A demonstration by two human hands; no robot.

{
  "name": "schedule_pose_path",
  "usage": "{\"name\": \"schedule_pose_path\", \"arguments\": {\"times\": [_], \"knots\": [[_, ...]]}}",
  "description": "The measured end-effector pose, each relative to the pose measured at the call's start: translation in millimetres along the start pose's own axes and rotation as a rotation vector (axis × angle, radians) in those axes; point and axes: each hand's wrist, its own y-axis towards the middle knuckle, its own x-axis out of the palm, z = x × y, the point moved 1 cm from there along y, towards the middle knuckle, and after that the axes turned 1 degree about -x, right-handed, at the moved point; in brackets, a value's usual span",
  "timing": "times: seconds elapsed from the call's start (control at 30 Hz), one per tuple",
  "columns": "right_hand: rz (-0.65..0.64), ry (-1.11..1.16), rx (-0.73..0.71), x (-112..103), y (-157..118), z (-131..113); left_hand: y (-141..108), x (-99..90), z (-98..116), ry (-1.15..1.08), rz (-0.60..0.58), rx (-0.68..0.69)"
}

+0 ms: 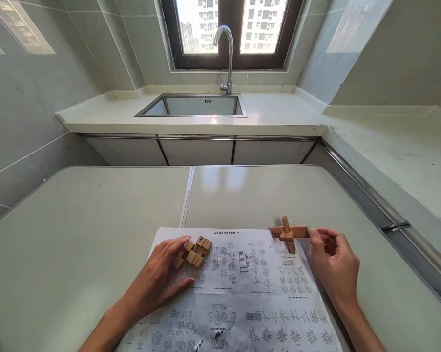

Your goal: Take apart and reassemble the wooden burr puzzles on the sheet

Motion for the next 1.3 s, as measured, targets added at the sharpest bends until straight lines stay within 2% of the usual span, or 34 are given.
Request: {"name": "schedule_pose_path", "arguments": {"times": [0.1,0.27,0.37,0.5,0.6,0.7,0.77,0.9,1.0,1.07,1.3], "knots": [[0.108,-0.046,-0.042,-2.1,-3.2,-6.1,1.3,-6.3,-4.2,0.013,-0.009,0.01],[0.081,-0.061,-0.325,-0.2,-13.3,-15.1,0.4,-16.5,-13.7,0.093,0.05,0.056],[-0.029,-0.045,-0.487,4.9,-22.4,-31.6,-1.0,-17.8,-17.1,0.133,0.053,0.075],[-0.335,0.061,-0.677,23.1,-45.6,-72.3,-2.0,-17.0,-20.1,0.13,0.098,0.064],[-0.517,0.018,-0.673,47.4,-72.2,-97.6,-2.3,-15.5,-21.6,0.095,0.142,0.015],[-0.648,0.014,-0.649,74.8,-100.9,-108.4,-2.2,-14.5,-19.0,-0.004,0.186,-0.079],[-0.69,0.011,-0.655,90.8,-116.6,-109.4,-1.6,-15.2,-14.0,-0.121,0.2,-0.163],[-0.678,-0.012,-0.621,111.8,-130.6,-105.8,0.1,-19.2,-1.7,-0.427,0.165,-0.397],[-0.66,-0.004,-0.593,116.6,-128.1,-103.7,1.2,-20.9,3.5,-0.696,0.079,-0.538],[-0.663,0.028,-0.569,115.8,-124.5,-102.6,1.9,-20.8,4.6,-0.831,0.041,-0.569],[-0.717,0.148,-0.425,108.1,-120.1,-98.2,3.0,-18.9,3.7,-0.985,0.034,-0.604]]}}
